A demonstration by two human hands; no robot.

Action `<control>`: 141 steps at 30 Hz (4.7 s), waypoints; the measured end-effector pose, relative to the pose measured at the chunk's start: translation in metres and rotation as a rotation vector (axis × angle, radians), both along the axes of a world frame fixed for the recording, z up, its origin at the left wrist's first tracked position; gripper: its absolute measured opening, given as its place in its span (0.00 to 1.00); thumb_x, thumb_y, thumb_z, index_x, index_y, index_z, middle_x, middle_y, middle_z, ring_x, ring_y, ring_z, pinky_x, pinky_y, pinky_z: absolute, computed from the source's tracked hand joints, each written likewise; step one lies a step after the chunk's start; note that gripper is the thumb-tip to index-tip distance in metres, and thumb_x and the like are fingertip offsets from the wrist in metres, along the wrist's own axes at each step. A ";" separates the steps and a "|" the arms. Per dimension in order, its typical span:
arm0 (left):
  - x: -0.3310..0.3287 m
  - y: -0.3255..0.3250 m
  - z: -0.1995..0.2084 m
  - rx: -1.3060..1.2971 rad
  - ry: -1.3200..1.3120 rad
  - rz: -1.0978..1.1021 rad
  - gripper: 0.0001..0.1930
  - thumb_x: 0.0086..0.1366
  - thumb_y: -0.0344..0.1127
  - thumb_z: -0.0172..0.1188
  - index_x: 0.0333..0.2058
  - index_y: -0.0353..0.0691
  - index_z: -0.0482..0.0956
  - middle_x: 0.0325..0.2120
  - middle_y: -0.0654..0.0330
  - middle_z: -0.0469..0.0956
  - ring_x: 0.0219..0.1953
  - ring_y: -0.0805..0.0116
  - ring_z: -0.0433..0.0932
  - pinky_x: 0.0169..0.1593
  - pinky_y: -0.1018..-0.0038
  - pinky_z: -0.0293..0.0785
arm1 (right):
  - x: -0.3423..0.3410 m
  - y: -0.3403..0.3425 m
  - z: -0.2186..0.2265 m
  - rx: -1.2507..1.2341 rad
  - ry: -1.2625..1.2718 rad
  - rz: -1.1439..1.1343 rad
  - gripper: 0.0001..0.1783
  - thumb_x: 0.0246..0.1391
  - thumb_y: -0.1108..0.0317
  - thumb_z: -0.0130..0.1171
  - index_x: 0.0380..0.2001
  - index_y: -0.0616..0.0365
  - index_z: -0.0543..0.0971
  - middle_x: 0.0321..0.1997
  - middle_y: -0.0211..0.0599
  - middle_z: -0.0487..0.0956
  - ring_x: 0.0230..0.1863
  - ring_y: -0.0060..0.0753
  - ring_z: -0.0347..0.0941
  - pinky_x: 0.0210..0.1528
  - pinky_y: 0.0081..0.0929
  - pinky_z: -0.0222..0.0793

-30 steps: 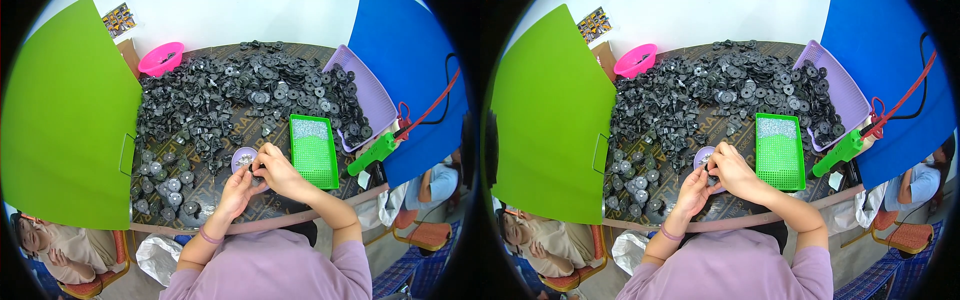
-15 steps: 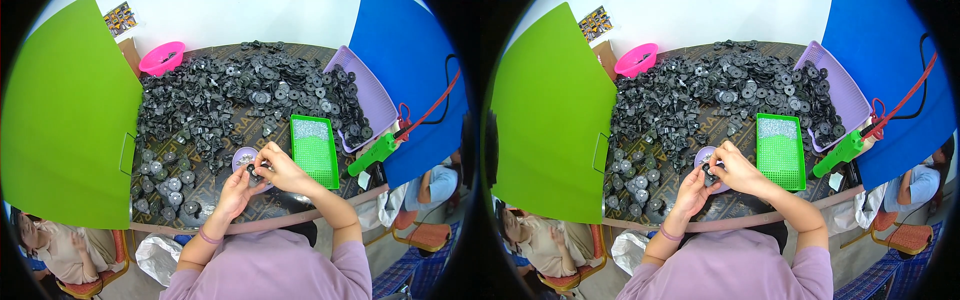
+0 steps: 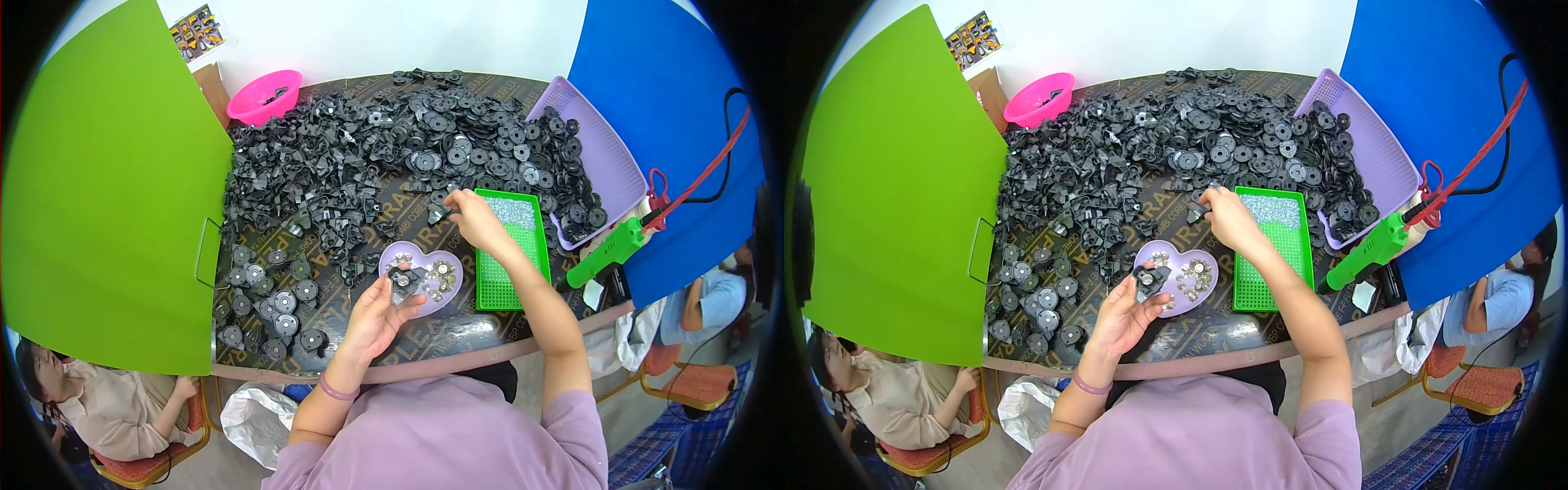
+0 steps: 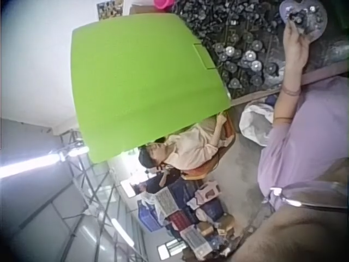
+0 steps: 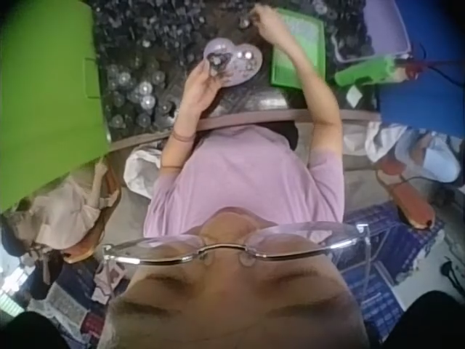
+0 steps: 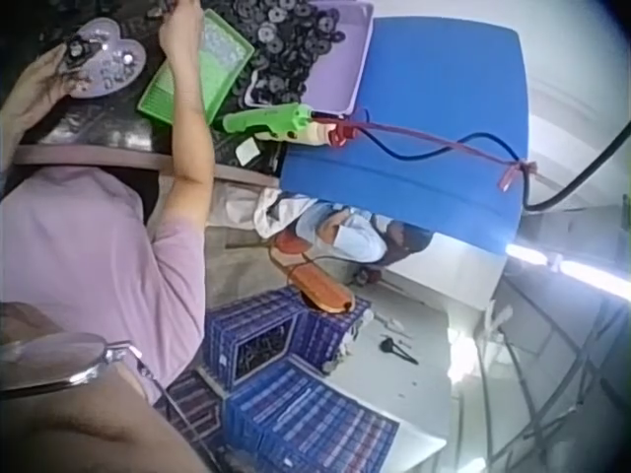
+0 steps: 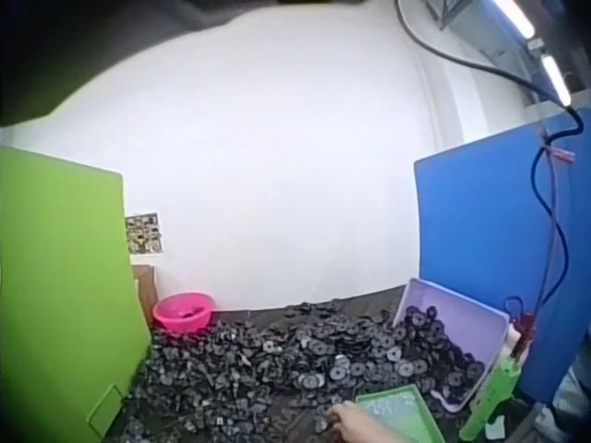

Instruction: Assembling black plastic toy gears by inserting small components into the central hubs.

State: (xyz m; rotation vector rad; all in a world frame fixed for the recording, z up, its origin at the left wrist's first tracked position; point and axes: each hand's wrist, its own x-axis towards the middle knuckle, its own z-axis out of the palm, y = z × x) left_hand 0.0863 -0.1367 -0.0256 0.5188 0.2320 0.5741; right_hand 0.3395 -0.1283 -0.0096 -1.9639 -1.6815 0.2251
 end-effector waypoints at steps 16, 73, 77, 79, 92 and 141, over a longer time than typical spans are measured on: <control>-0.023 0.014 -0.001 -0.018 -0.026 0.139 0.18 0.67 0.38 0.44 0.54 0.38 0.62 0.43 0.56 0.74 0.40 0.65 0.77 0.40 0.74 0.76 | 0.030 0.057 -0.041 -0.006 -0.434 0.046 0.11 0.40 0.78 0.53 0.31 0.60 0.77 0.40 0.41 0.71 0.46 0.43 0.68 0.44 0.36 0.69; -0.011 0.006 -0.001 -0.061 -0.010 0.091 0.19 0.65 0.36 0.48 0.53 0.35 0.63 0.42 0.53 0.73 0.39 0.61 0.77 0.42 0.73 0.77 | -0.008 -0.017 0.012 0.106 0.193 0.060 0.11 0.43 0.77 0.59 0.34 0.64 0.76 0.32 0.46 0.78 0.33 0.38 0.76 0.39 0.29 0.73; 0.000 -0.003 -0.001 0.097 -0.033 0.129 0.17 0.66 0.34 0.47 0.52 0.37 0.64 0.45 0.55 0.71 0.45 0.59 0.75 0.49 0.69 0.74 | -0.059 -0.039 0.046 0.129 0.904 0.129 0.04 0.49 0.75 0.58 0.28 0.66 0.75 0.32 0.35 0.78 0.32 0.19 0.73 0.35 0.17 0.69; 0.005 -0.006 -0.003 0.119 -0.059 0.141 0.18 0.66 0.33 0.48 0.53 0.37 0.62 0.47 0.54 0.70 0.47 0.59 0.73 0.50 0.67 0.74 | -0.076 -0.046 0.048 0.192 0.846 0.210 0.05 0.49 0.73 0.58 0.26 0.65 0.76 0.35 0.35 0.76 0.31 0.17 0.70 0.34 0.16 0.67; 0.009 -0.016 -0.004 0.143 -0.037 0.260 0.18 0.64 0.32 0.51 0.51 0.38 0.61 0.49 0.56 0.68 0.51 0.64 0.70 0.53 0.67 0.72 | -0.108 -0.049 0.033 0.398 0.607 0.131 0.06 0.48 0.72 0.58 0.23 0.63 0.73 0.34 0.37 0.71 0.29 0.26 0.69 0.26 0.20 0.65; -0.048 0.047 0.012 1.805 1.498 0.417 0.16 0.50 0.29 0.61 0.40 0.39 0.72 0.33 0.55 0.72 0.37 0.55 0.73 0.39 0.66 0.71 | -0.065 -0.048 -0.009 -0.113 -0.191 0.401 0.10 0.43 0.79 0.48 0.32 0.65 0.73 0.35 0.46 0.72 0.43 0.46 0.70 0.48 0.35 0.66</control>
